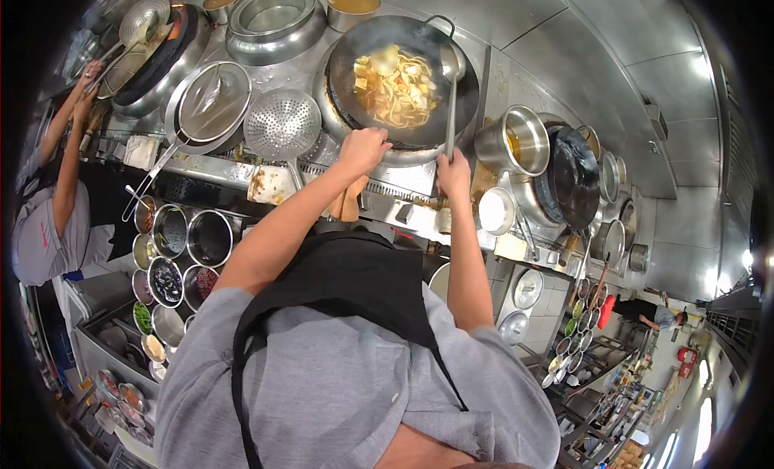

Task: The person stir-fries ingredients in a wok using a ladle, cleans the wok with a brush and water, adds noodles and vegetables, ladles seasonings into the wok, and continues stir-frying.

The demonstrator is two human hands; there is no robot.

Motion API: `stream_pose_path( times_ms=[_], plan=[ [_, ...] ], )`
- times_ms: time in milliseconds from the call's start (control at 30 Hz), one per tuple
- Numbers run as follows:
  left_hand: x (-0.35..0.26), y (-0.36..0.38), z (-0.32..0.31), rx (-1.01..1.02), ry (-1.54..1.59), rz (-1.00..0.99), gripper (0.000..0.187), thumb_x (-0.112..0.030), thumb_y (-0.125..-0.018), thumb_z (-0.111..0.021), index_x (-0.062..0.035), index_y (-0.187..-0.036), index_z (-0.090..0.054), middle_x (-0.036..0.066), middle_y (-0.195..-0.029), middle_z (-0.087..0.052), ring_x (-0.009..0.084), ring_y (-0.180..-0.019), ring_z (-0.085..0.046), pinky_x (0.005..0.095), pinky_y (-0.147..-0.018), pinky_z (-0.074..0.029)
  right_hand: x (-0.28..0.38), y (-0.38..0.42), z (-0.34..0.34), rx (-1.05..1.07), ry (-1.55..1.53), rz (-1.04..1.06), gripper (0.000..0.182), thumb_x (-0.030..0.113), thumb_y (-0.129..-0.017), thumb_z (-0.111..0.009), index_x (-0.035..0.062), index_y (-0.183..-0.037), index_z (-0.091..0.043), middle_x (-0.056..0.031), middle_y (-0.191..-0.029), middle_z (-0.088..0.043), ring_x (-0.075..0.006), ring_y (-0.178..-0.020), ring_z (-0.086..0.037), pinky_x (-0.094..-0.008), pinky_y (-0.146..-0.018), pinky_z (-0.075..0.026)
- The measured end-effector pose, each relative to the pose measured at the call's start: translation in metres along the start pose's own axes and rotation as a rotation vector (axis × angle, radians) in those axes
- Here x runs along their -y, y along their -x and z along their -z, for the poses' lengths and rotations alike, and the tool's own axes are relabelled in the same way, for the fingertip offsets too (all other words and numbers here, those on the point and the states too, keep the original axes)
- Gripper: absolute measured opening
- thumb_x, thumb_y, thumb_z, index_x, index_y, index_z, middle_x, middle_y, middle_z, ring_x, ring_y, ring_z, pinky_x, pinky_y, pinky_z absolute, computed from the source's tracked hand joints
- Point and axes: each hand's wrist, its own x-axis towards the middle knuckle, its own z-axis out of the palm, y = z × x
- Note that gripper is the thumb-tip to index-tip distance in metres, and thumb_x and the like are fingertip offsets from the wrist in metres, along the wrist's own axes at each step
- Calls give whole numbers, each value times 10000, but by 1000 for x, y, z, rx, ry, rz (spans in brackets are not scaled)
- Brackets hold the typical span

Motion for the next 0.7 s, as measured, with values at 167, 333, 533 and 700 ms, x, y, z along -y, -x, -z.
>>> stream_pose_path(
  times_ms=[167, 333, 533, 700],
  plan=[
    [16, -1, -1, 84, 125, -51, 403, -323, -871, -709, -67, -1180, -666, 193, -1094, -697, 378, -992, -670, 450, -879, -526, 6, -19, -27, 150, 37, 29, 357, 253, -915, -636, 0, -1159, -578, -193, -729, -644, -308, -635, -655, -436, -644, -518],
    [-24, 68, 43, 148, 518, -79, 492, -282, -890, -733, -9, -1276, -596, 128, -1248, -661, 262, -1090, -658, 381, -986, -489, -31, 21, 51, 252, 183, 133, 387, 278, -895, -669, 13, -1176, -641, -178, -760, -638, -290, -748, -645, -429, -726, -489],
    [-126, 128, 65, 514, 888, 79, 308, -190, -913, -706, -17, -1158, -639, 101, -1106, -689, 176, -1005, -670, 334, -904, -527, -54, 23, 67, 141, -69, -65, 249, 213, -945, -621, -18, -1035, -602, -146, -701, -603, -235, -637, -596, -392, -624, -458],
    [-165, 144, 104, 416, 908, 77, 299, -172, -903, -710, -26, -1158, -653, 89, -1068, -702, 167, -956, -675, 315, -901, -516, -13, 60, 23, 317, -673, -430, 108, 144, -981, -528, 88, -1024, -445, -24, -635, -483, -131, -418, -460, -286, -368, -381]
  ],
)
